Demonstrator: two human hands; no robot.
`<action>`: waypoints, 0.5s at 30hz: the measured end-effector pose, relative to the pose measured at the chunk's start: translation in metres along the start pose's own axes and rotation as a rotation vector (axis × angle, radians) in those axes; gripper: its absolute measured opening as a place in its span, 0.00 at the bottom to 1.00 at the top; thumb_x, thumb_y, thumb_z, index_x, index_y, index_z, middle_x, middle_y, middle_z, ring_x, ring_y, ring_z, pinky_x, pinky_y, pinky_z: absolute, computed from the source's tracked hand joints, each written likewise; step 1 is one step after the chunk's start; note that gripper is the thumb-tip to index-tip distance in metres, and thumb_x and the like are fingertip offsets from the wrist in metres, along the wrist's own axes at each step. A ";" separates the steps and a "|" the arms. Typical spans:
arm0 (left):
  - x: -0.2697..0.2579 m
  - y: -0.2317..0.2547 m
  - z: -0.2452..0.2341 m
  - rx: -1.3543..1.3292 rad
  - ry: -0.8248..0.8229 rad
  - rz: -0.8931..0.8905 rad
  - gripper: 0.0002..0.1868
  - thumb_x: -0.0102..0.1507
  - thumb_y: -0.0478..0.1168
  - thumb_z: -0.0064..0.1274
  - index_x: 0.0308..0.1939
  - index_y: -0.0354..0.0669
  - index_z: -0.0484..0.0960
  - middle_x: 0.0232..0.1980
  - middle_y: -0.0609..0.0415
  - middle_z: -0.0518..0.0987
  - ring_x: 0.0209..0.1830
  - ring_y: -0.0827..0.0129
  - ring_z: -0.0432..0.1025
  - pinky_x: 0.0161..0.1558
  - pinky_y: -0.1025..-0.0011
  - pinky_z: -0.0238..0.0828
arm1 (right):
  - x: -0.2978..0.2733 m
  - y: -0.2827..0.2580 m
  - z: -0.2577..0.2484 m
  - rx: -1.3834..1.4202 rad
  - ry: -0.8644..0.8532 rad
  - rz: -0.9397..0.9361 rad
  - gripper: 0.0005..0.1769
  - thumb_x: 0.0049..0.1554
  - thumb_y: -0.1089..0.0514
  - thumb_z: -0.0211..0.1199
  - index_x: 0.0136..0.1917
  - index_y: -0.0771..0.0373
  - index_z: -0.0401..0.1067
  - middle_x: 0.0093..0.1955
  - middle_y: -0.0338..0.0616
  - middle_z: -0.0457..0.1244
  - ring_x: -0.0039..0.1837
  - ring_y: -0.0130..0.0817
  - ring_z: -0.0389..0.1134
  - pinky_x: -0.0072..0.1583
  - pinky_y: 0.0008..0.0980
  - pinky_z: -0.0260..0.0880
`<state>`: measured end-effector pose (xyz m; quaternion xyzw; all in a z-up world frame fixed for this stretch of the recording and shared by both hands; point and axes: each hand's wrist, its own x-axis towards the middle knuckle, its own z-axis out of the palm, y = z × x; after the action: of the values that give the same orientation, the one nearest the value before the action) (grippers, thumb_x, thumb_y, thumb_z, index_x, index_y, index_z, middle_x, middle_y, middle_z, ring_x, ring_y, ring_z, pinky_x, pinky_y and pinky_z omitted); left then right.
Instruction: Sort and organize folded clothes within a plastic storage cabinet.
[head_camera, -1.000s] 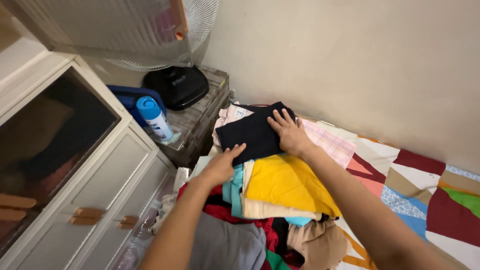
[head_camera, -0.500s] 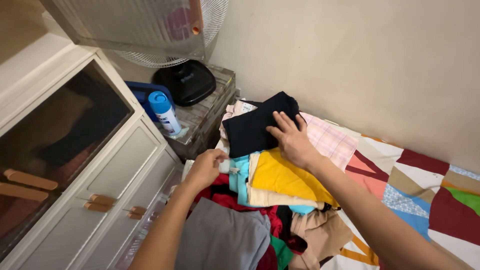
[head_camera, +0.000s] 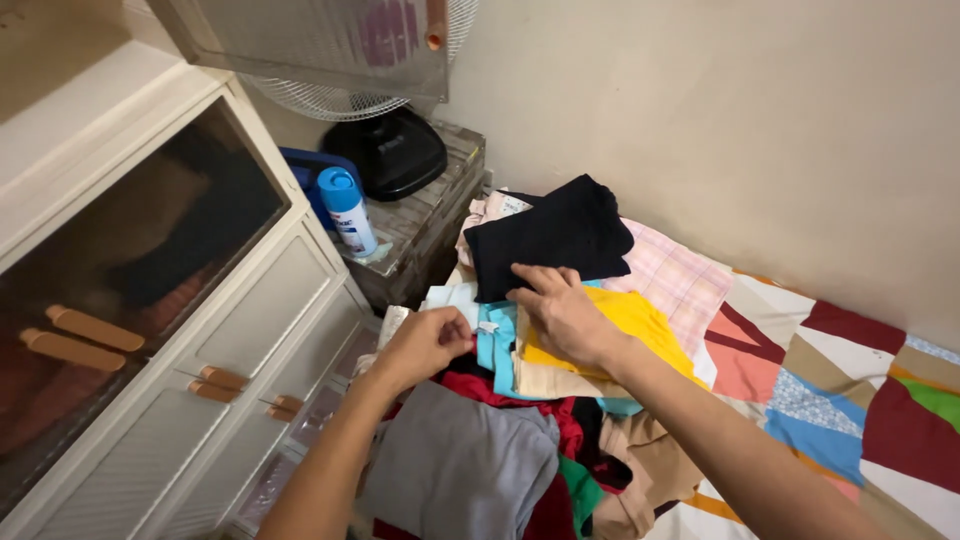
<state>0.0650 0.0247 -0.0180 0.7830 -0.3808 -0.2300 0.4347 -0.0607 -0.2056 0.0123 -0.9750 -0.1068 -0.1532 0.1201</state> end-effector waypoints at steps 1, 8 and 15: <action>-0.002 -0.002 -0.001 0.026 -0.041 -0.040 0.07 0.58 0.36 0.63 0.37 0.37 0.83 0.30 0.52 0.82 0.30 0.69 0.76 0.36 0.68 0.73 | 0.000 -0.002 0.001 0.019 -0.010 -0.014 0.25 0.48 0.67 0.62 0.60 0.63 0.74 0.72 0.57 0.58 0.69 0.53 0.60 0.67 0.51 0.57; -0.011 -0.049 0.010 0.145 0.027 -0.071 0.06 0.58 0.33 0.61 0.39 0.37 0.86 0.35 0.47 0.86 0.35 0.62 0.81 0.40 0.66 0.75 | 0.006 -0.025 0.008 0.156 -0.101 0.025 0.23 0.45 0.65 0.64 0.57 0.63 0.76 0.64 0.52 0.63 0.63 0.51 0.63 0.63 0.45 0.62; -0.009 -0.063 0.019 0.101 0.136 0.040 0.10 0.57 0.26 0.55 0.41 0.36 0.85 0.37 0.44 0.85 0.39 0.56 0.81 0.43 0.64 0.76 | 0.011 -0.048 0.035 0.300 -0.147 -0.086 0.13 0.50 0.60 0.68 0.50 0.60 0.76 0.52 0.48 0.64 0.58 0.50 0.65 0.60 0.45 0.66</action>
<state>0.0712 0.0435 -0.0817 0.8100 -0.3770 -0.1481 0.4240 -0.0530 -0.1484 -0.0070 -0.9493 -0.1787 -0.0687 0.2493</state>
